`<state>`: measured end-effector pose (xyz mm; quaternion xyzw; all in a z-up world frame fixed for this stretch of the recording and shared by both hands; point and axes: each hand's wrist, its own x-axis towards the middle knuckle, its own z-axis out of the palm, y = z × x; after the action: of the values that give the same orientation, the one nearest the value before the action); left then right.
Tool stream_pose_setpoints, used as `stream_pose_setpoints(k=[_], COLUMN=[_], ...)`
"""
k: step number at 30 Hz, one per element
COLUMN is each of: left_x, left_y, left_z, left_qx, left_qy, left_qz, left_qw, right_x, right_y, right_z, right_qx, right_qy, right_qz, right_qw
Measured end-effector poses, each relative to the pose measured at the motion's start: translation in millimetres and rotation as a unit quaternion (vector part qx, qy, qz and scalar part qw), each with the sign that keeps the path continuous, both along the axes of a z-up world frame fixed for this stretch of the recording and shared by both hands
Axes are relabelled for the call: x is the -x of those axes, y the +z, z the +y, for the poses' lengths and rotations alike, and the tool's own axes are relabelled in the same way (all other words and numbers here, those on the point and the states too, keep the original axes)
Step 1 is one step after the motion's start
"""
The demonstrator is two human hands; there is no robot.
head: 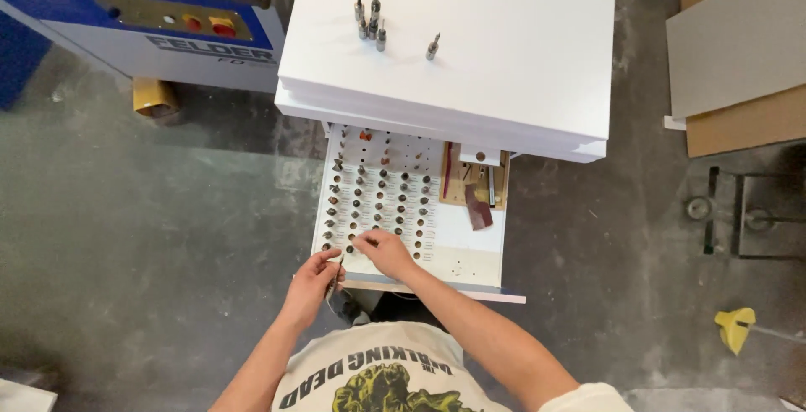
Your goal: A person is seen selecting, inspecting, and organizing various drill bits within a specialized storage drawer of a woodworking machine.
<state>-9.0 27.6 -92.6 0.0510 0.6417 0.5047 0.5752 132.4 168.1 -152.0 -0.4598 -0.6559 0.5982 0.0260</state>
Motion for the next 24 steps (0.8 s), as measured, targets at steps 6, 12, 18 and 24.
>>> stream_pose_setpoints(k=[6, 12, 18, 24], left_x=[-15, -20, -2, 2], left_y=[-47, 17, -123, -160], left_z=[10, 48, 98, 217], left_qx=[0.025, 0.045, -0.03, -0.193], left_qy=[-0.091, -0.131, -0.394, -0.442], left_qz=[-0.034, 0.006, 0.559, 0.729], left_qw=[0.995, 0.99, 0.729, 0.486], right_x=[-40, -49, -74, -107], right_y=[25, 63, 27, -6], right_z=[-12, 22, 91, 121], right_qx=[0.181, 0.11, -0.06, -0.12], right_qy=[-0.045, -0.011, -0.104, -0.206], right_qz=[0.132, 0.052, -0.137, -0.196], right_qw=[0.973, 0.993, 0.983, 0.951])
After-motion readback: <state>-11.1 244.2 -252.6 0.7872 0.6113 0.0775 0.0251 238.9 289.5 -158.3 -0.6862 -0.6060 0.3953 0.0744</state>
